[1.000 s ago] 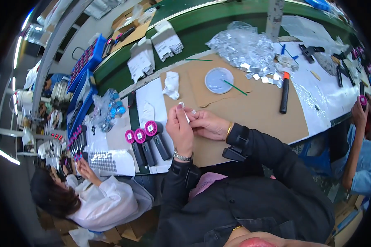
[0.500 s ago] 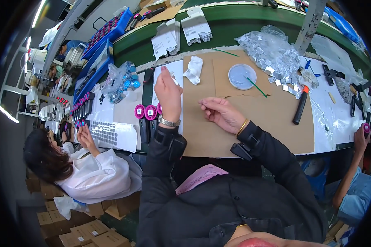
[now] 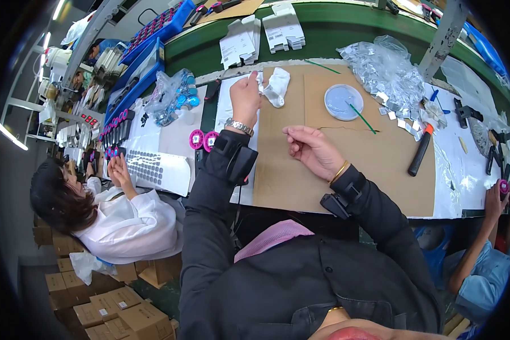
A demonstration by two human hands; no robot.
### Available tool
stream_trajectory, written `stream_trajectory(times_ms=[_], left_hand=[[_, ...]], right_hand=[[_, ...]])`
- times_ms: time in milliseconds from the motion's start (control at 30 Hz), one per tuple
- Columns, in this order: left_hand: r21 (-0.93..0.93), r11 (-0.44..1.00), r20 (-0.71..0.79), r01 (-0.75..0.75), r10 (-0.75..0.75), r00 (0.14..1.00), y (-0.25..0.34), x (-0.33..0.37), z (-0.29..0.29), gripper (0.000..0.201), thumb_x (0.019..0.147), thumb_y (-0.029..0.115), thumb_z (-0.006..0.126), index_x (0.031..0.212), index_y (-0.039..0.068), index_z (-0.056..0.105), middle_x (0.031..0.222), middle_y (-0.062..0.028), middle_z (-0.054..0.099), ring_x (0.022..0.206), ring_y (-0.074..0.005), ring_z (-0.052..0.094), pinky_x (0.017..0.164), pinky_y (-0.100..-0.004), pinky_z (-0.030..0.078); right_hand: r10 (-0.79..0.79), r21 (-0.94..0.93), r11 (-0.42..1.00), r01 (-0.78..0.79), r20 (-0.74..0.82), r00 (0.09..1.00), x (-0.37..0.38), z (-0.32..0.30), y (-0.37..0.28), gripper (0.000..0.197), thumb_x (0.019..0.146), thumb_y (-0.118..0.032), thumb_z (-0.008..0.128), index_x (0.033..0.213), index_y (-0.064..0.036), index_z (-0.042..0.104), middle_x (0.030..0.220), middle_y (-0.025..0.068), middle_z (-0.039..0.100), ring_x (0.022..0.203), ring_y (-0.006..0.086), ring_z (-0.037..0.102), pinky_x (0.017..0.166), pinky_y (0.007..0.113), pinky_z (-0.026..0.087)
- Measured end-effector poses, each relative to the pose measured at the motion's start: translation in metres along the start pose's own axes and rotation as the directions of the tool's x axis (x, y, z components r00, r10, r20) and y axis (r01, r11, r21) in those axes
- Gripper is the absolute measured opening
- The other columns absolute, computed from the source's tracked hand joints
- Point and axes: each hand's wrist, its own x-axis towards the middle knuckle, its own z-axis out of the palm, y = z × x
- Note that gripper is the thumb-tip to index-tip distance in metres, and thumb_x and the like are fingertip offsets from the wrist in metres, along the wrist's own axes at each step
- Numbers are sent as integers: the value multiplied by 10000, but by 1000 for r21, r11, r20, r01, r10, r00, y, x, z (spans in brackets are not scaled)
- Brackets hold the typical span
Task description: The person wipes a cloth over a hair dryer, applies glue to it with a stick, and presses a small square piece onto the glue. After wiping the hair dryer again, the person repeats the process on a second hair dryer.
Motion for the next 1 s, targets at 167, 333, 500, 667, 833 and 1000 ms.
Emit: stream_trajectory(times_ms=[167, 333, 500, 667, 833, 1000], left_hand=[[-13, 999, -10, -33, 33, 999, -5, 16, 20, 400, 1143, 365, 532, 1138, 8, 712, 811, -60, 674, 570, -116, 595, 517, -244, 416], [172, 963, -113, -206, 227, 967, -9, 8, 10, 470, 1131, 422, 545, 1133, 4, 760, 912, -116, 785, 726, -164, 749, 604, -249, 515], [296, 894, -103, -336, 380, 919, -7, -48, 2, 430, 1126, 317, 565, 1013, -47, 764, 717, -93, 710, 650, -193, 738, 586, -335, 542], [413, 817, -97, -402, 478, 873, -17, -138, 28, 302, 1064, 240, 675, 922, -18, 744, 696, -129, 643, 626, -292, 648, 575, -388, 458], [369, 838, -220, -402, 499, 838, -51, -184, 25, 284, 1020, 189, 729, 835, -18, 666, 701, -164, 586, 622, -342, 587, 577, -427, 419], [458, 822, -132, -338, 439, 889, -67, -200, 20, 336, 1013, 151, 736, 774, -18, 571, 702, -174, 555, 594, -338, 543, 569, -444, 403]], right_hand=[[-2, 3, 1000, 2, -15, 1000, -2, 0, -2, 238, 1063, -181, 690, 1227, -10, 715, 918, -29, 652, 790, 67, 593, 792, 268, 506], [0, 7, 1000, 0, -15, 1000, -2, -1, -3, 233, 1065, -187, 688, 1222, -17, 711, 927, -29, 648, 794, 69, 582, 800, 270, 506], [2, 23, 1000, -2, -28, 1000, 1, -3, -3, 228, 1074, -191, 673, 1218, -17, 709, 935, -21, 652, 781, 73, 559, 801, 280, 504], [1, 47, 999, 2, -68, 998, -1, -5, -5, 238, 1085, -191, 651, 1214, 2, 705, 934, -7, 655, 777, 90, 550, 808, 300, 500], [3, 58, 998, 0, -53, 999, 2, -5, -1, 256, 1093, -192, 635, 1218, 21, 700, 933, 5, 656, 798, 111, 557, 828, 313, 491], [10, 31, 999, -8, -55, 998, -1, -4, -1, 272, 1098, -200, 626, 1226, 29, 697, 936, 14, 658, 809, 117, 556, 834, 318, 487]])
